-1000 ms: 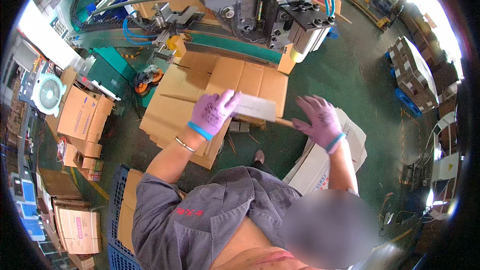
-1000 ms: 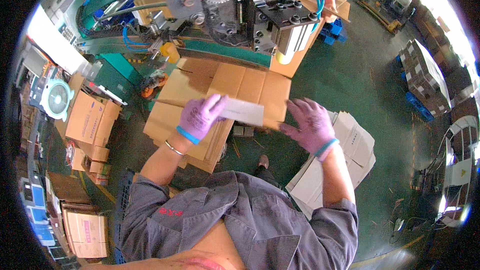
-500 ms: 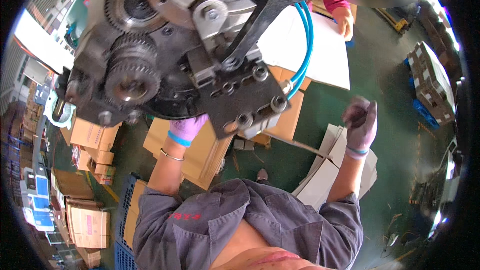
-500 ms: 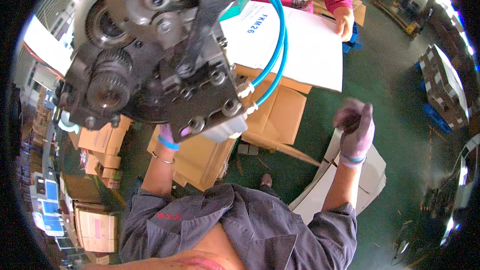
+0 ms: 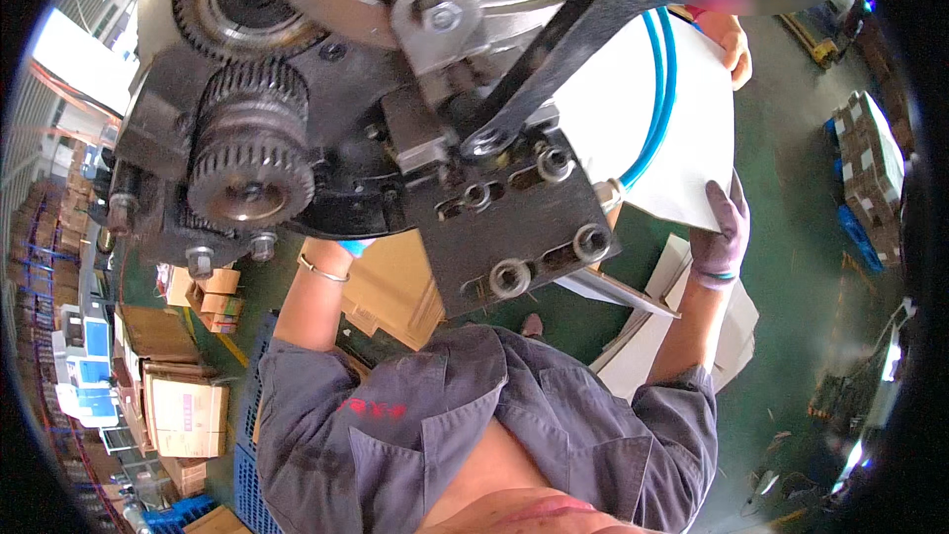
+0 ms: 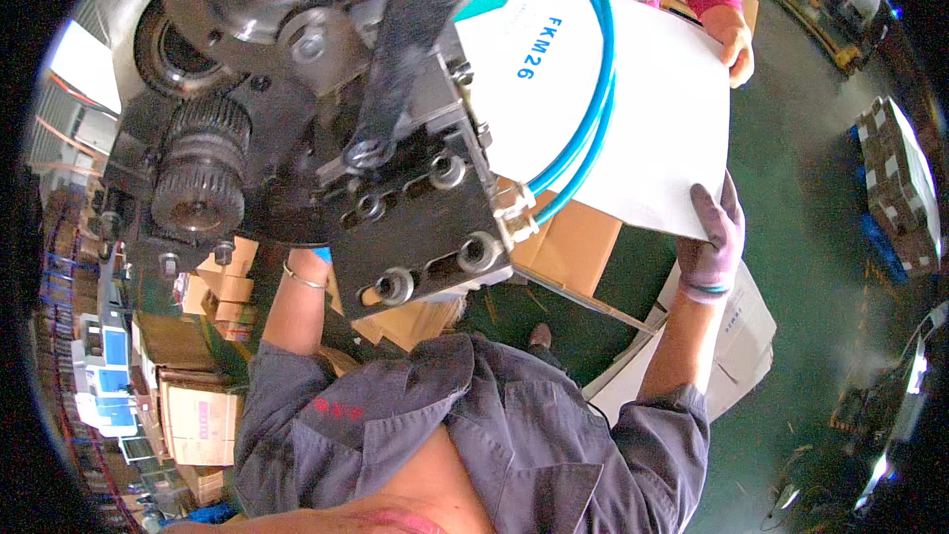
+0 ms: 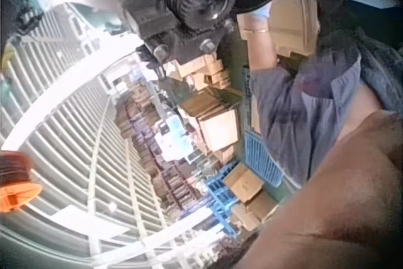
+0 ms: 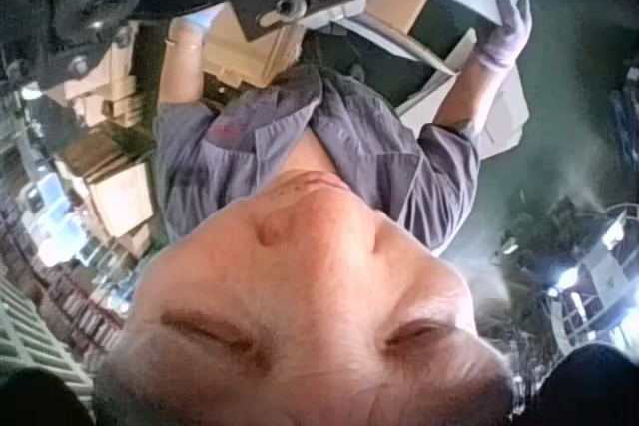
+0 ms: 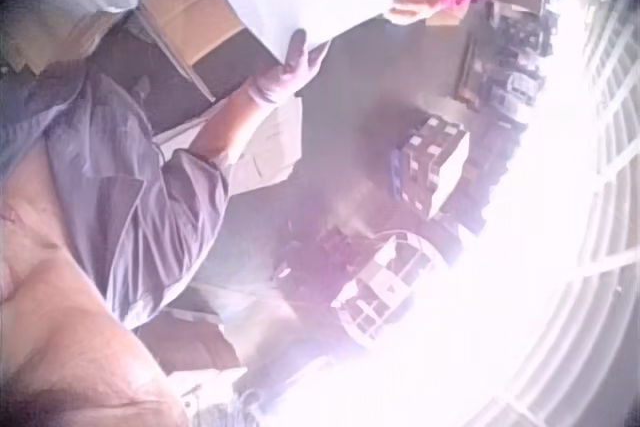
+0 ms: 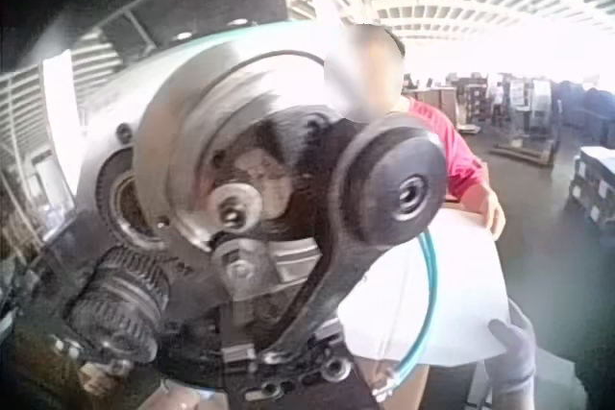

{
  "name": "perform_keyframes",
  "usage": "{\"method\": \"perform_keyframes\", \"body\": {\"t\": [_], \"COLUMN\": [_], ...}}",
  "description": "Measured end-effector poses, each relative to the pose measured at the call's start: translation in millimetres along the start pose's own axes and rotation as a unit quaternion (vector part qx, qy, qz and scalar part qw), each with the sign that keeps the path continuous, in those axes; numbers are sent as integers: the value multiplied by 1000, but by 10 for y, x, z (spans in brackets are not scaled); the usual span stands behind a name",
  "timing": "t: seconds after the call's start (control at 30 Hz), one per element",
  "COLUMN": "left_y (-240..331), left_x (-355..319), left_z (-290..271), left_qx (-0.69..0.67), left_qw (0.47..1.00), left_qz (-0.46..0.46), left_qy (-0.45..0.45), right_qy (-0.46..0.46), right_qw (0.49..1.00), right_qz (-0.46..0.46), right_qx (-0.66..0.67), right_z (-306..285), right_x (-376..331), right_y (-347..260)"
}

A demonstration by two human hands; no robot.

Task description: The person picks up flat cardboard sheets from a stack and feeds them into an industrial folding and gluing machine while receiving more cardboard from another person.

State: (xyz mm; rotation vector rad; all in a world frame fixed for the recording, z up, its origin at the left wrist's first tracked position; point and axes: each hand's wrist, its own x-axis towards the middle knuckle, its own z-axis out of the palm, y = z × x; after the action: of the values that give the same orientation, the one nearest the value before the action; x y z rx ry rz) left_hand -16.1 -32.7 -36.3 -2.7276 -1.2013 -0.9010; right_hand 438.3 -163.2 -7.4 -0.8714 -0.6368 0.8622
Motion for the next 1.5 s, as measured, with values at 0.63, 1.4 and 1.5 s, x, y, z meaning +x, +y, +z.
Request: {"method": "perform_keyframes", "body": {"t": [0.63,1.4,1.5], "left_y": [-722,-161,-63], "left_x": [-64,401,322], "left_z": [492,27,39], "left_qx": [115,32,35], "left_qw": [991,989,997], "left_qz": [71,143,70], "left_qy": [-7,-13,-6], "right_qy": [93,138,141], "right_qw": [987,979,980], "right_qz": [-56,-118,-122], "right_qx": [-116,-96,-73], "right_z": [47,607,643], "right_x": [-559,-1007,-1038], "right_y": [190,330,325]}}
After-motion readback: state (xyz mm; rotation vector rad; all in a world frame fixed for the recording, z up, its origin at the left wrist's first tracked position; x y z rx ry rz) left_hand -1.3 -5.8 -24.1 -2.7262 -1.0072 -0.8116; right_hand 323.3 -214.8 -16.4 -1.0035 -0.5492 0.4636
